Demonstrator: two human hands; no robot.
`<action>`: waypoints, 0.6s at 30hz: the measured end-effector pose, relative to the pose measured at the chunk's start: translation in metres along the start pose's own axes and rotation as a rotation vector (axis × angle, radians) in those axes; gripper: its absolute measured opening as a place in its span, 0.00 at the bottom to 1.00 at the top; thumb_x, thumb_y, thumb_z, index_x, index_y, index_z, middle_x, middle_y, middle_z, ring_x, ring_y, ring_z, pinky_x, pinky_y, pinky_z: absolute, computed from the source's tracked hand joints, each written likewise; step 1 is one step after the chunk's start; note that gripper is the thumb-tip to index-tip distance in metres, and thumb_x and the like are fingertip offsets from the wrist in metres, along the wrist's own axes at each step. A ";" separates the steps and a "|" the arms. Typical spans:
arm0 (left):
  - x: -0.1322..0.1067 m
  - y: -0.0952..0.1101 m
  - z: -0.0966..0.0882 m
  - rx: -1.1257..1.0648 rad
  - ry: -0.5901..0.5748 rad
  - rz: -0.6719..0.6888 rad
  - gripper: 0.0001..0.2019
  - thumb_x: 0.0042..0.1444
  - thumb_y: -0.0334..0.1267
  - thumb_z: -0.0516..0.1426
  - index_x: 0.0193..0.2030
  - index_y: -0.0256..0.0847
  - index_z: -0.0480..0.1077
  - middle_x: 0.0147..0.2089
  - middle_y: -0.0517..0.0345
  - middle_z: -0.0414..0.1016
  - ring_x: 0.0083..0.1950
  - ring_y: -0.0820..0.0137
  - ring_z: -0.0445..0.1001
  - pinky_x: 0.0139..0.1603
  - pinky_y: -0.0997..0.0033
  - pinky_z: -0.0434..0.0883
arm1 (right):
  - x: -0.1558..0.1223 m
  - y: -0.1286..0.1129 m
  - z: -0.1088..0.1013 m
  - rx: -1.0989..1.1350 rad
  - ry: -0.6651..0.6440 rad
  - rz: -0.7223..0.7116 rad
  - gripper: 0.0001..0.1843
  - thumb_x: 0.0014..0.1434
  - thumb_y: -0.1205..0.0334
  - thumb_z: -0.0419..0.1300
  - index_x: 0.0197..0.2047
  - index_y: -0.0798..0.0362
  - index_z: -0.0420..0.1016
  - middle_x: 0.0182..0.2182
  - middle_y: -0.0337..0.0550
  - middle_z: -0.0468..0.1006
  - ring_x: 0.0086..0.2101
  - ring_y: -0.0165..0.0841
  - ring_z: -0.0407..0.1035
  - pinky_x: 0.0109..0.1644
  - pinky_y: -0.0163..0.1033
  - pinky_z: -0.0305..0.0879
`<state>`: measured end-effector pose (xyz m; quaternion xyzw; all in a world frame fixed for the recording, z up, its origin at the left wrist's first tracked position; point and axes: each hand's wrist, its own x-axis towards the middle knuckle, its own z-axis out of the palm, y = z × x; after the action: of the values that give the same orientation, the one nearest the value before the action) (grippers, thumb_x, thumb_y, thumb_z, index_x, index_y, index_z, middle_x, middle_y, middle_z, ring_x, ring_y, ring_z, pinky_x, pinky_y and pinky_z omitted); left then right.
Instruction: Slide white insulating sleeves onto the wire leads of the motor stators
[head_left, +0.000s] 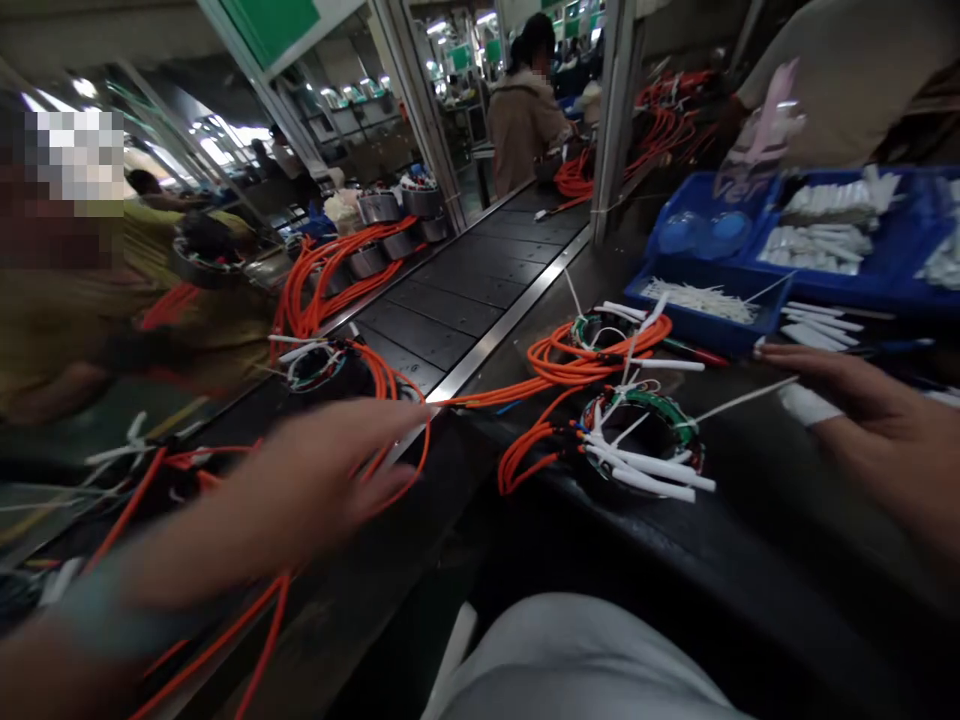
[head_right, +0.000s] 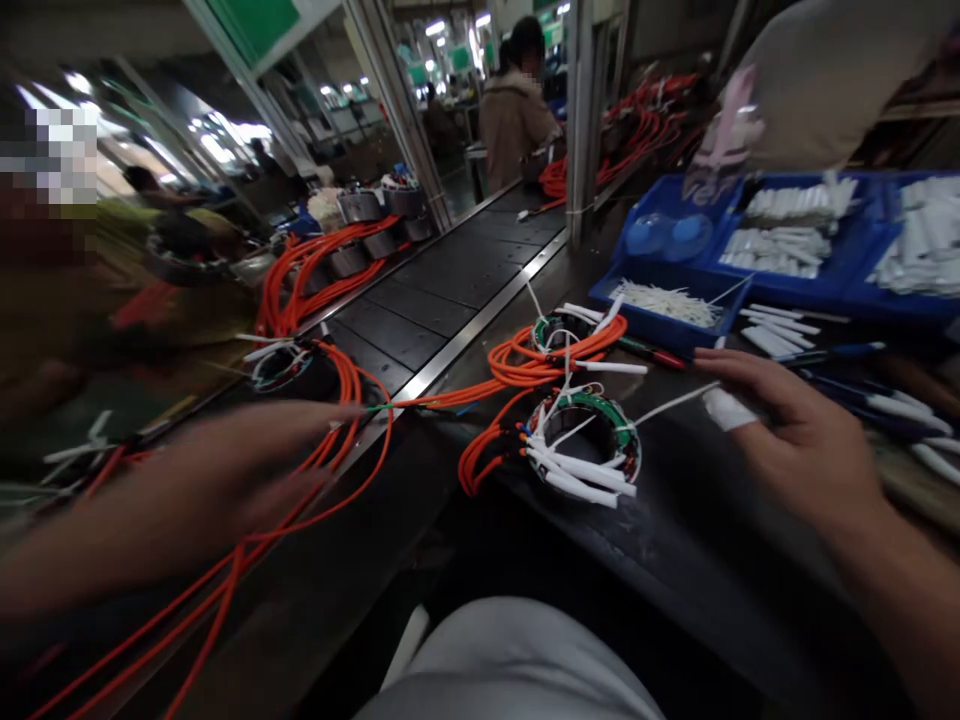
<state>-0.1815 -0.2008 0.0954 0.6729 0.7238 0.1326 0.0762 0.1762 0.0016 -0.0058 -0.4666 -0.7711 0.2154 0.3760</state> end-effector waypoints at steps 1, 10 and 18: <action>0.013 0.014 0.016 -0.034 -0.141 0.215 0.21 0.52 0.41 0.61 0.54 0.54 0.68 0.53 0.65 0.73 0.53 0.66 0.71 0.57 0.65 0.65 | -0.009 -0.003 -0.007 -0.027 0.052 -0.018 0.17 0.55 0.56 0.53 0.47 0.47 0.71 0.49 0.44 0.73 0.51 0.41 0.67 0.58 0.49 0.60; 0.097 0.079 0.141 -0.208 -0.166 0.678 0.16 0.59 0.42 0.53 0.51 0.39 0.68 0.47 0.49 0.73 0.52 0.62 0.67 0.65 0.52 0.51 | -0.073 -0.024 0.008 -0.104 -0.186 -0.417 0.20 0.59 0.67 0.50 0.54 0.46 0.64 0.44 0.47 0.73 0.42 0.36 0.70 0.41 0.40 0.70; 0.101 0.097 0.132 -0.214 -0.248 0.502 0.09 0.58 0.40 0.54 0.43 0.43 0.72 0.39 0.57 0.74 0.45 0.66 0.69 0.61 0.55 0.53 | -0.031 -0.015 0.030 0.007 -0.299 -0.445 0.17 0.57 0.76 0.48 0.45 0.54 0.72 0.33 0.44 0.74 0.34 0.30 0.69 0.37 0.34 0.64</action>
<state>-0.0594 -0.0832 0.0054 0.8299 0.5021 0.1395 0.1993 0.1531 -0.0319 -0.0261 -0.2472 -0.9009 0.1966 0.2976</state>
